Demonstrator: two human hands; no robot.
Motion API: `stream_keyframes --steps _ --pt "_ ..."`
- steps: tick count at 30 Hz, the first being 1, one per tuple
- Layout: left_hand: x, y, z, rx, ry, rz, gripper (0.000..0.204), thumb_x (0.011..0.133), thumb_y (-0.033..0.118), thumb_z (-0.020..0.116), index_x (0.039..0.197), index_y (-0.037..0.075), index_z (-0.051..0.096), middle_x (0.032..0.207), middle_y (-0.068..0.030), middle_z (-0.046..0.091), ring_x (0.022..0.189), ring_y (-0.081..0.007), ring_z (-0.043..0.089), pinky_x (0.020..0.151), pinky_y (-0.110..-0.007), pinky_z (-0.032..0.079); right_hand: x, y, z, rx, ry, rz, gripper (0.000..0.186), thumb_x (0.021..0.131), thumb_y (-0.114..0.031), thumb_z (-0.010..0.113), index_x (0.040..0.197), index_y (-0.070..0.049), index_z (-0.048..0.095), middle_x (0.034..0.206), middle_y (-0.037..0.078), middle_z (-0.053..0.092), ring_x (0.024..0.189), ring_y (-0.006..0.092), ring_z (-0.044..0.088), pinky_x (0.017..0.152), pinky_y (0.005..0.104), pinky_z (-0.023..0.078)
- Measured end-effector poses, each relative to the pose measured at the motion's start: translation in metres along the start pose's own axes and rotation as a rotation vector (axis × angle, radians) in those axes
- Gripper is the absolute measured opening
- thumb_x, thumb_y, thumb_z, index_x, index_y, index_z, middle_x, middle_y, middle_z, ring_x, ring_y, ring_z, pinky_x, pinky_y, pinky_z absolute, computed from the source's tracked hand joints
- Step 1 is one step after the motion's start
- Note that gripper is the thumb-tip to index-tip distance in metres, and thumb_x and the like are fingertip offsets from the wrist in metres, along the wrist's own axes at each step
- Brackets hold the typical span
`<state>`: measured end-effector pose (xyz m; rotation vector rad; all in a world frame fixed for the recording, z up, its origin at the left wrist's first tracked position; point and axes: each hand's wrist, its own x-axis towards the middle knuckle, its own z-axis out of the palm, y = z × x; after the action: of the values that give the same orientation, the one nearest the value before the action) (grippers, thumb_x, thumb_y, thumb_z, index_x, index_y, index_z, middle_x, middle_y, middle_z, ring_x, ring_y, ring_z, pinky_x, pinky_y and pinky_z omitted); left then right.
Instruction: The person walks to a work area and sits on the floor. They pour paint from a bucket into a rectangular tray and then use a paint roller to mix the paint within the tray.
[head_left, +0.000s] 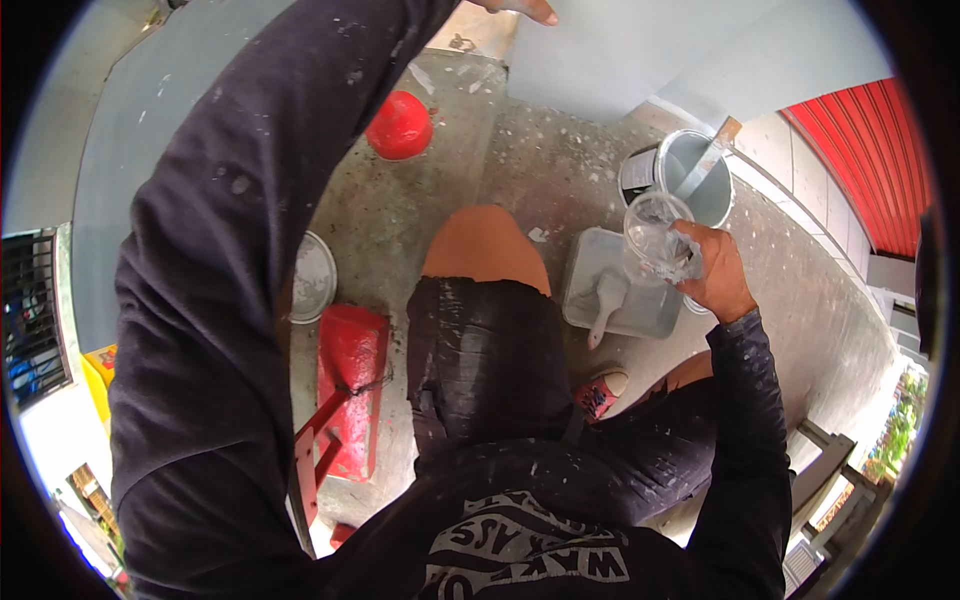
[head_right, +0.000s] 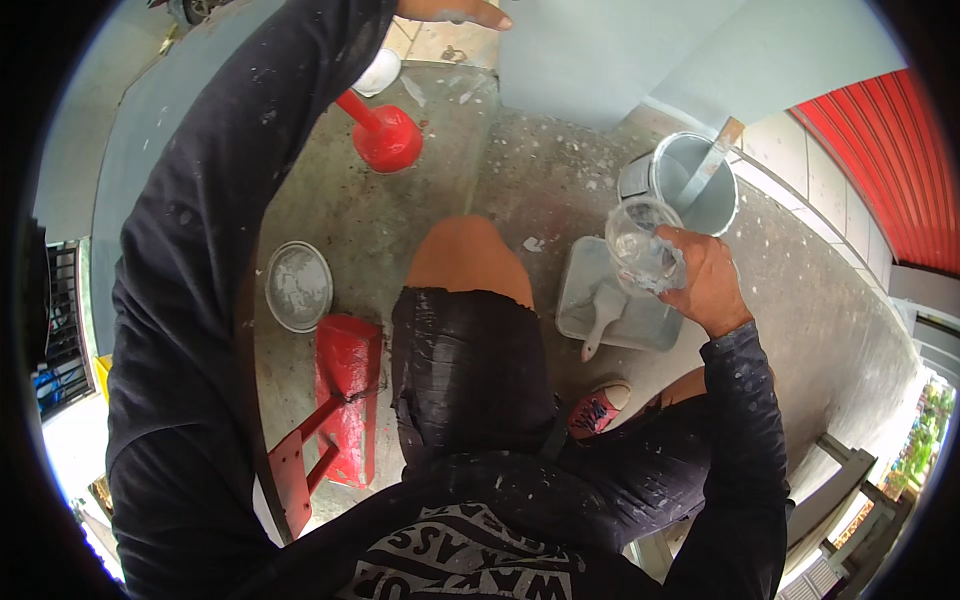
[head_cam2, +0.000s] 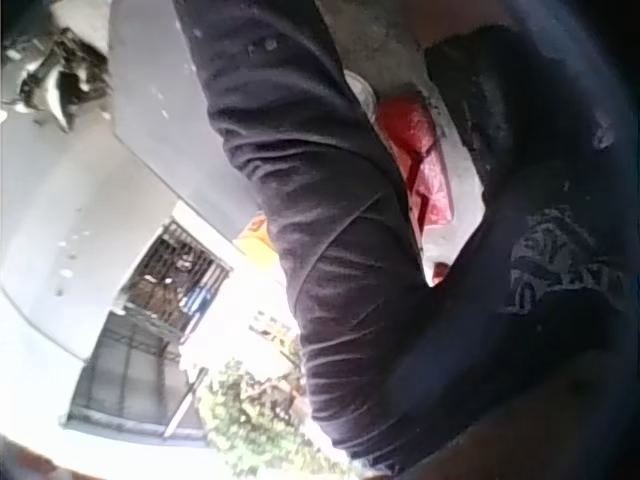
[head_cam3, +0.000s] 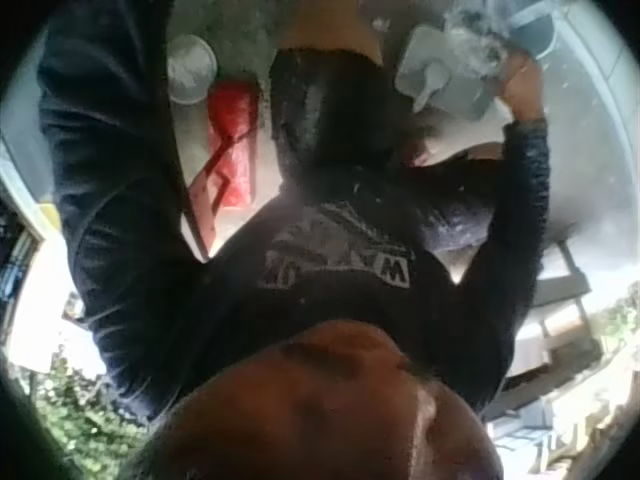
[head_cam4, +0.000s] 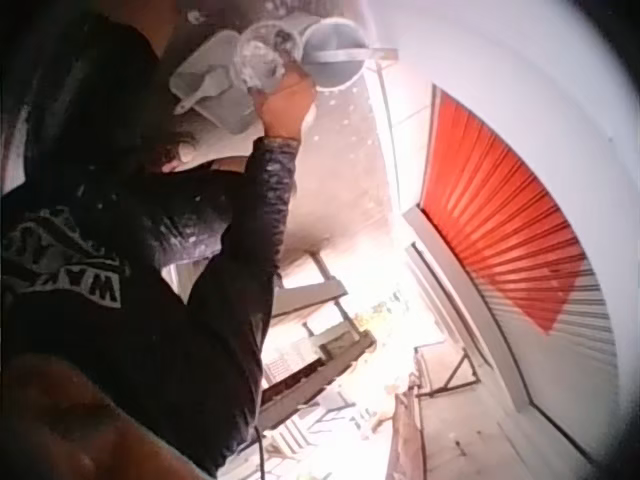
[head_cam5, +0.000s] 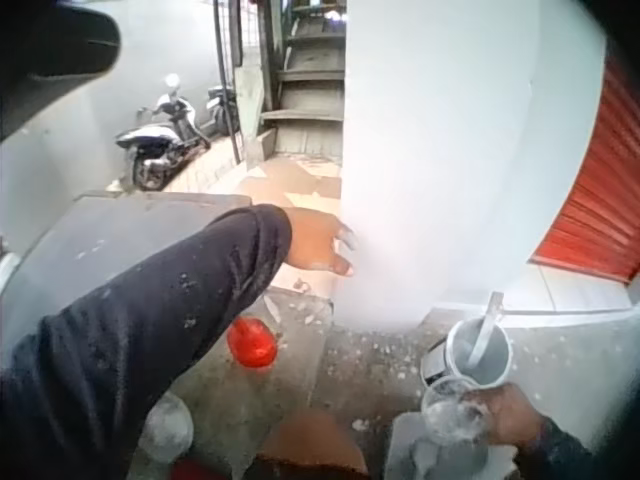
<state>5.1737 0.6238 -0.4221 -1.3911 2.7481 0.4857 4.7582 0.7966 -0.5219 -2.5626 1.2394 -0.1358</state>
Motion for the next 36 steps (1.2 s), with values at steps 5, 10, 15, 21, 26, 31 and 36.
stream_keyframes --steps 5,10,15,21,26,31,36 --pt "0.002 -0.004 0.005 -0.022 0.073 -0.008 0.060 0.081 0.044 0.065 0.123 0.001 0.062 0.124 -0.0240 0.061 0.118 -0.0367 0.056 0.102 -0.038 0.041 0.081 -0.071 0.002 0.200 -0.004 -0.171 0.061 0.059 -0.014 0.082 0.115 -0.010 0.059 0.110 0.012 0.064 0.100 0.0335 0.062 0.089 0.0435 0.047" --pt "0.001 -0.002 0.004 -0.027 0.129 0.004 0.058 0.081 0.040 0.067 0.122 0.001 0.062 0.123 -0.0238 0.061 0.117 -0.0367 0.056 0.102 -0.038 0.042 0.145 -0.152 0.035 0.218 0.022 -0.366 0.031 0.076 -0.025 0.074 0.102 -0.010 0.065 0.102 0.008 0.067 0.091 0.0309 0.067 0.080 0.0392 0.053" --pt "-0.005 -0.006 0.008 -0.070 0.127 0.040 0.056 0.081 0.040 0.066 0.121 0.000 0.062 0.119 -0.0244 0.063 0.114 -0.0371 0.058 0.100 -0.039 0.043 0.189 -0.219 0.108 0.315 -0.035 -0.478 0.040 0.074 -0.016 0.073 0.112 -0.010 0.063 0.111 0.009 0.064 0.098 0.0302 0.065 0.082 0.0402 0.053" --pt "0.004 -0.002 0.003 -0.040 0.125 0.085 0.056 0.084 0.041 0.063 0.121 -0.001 0.061 0.119 -0.0257 0.062 0.113 -0.0387 0.058 0.099 -0.039 0.044 0.206 -0.237 0.140 0.312 -0.044 -0.393 0.048 0.075 -0.013 0.071 0.121 -0.011 0.058 0.107 0.011 0.062 0.099 0.0323 0.065 0.080 0.0421 0.054" --pt "-0.009 -0.009 0.004 -0.012 0.108 0.064 0.057 0.085 0.042 0.064 0.122 -0.001 0.060 0.118 -0.0258 0.062 0.111 -0.0385 0.059 0.097 -0.039 0.045 0.153 -0.205 0.083 0.426 0.009 -0.336 0.054 0.079 -0.018 0.070 0.130 -0.014 0.056 0.119 0.017 0.059 0.102 0.0346 0.063 0.087 0.0431 0.052" --pt "-0.025 0.007 -0.012 -0.031 0.068 -0.037 0.059 0.086 0.043 0.064 0.125 0.000 0.059 0.116 -0.0243 0.064 0.108 -0.0361 0.061 0.095 -0.038 0.045 0.061 -0.062 0.065 0.150 -0.208 -0.022 0.058 0.069 -0.010 0.074 0.125 -0.014 0.058 0.110 0.017 0.063 0.103 0.0368 0.061 0.089 0.0443 0.049" --pt "-0.009 0.019 -0.010 -0.039 0.012 -0.024 0.055 0.088 0.040 0.064 0.127 0.002 0.058 0.111 -0.0205 0.067 0.105 -0.0338 0.063 0.094 -0.037 0.046 -0.065 -0.015 0.107 0.046 -0.726 0.072 0.057 0.075 -0.008 0.067 0.130 -0.020 0.056 0.099 0.015 0.062 0.097 0.0366 0.063 0.080 0.0466 0.051"
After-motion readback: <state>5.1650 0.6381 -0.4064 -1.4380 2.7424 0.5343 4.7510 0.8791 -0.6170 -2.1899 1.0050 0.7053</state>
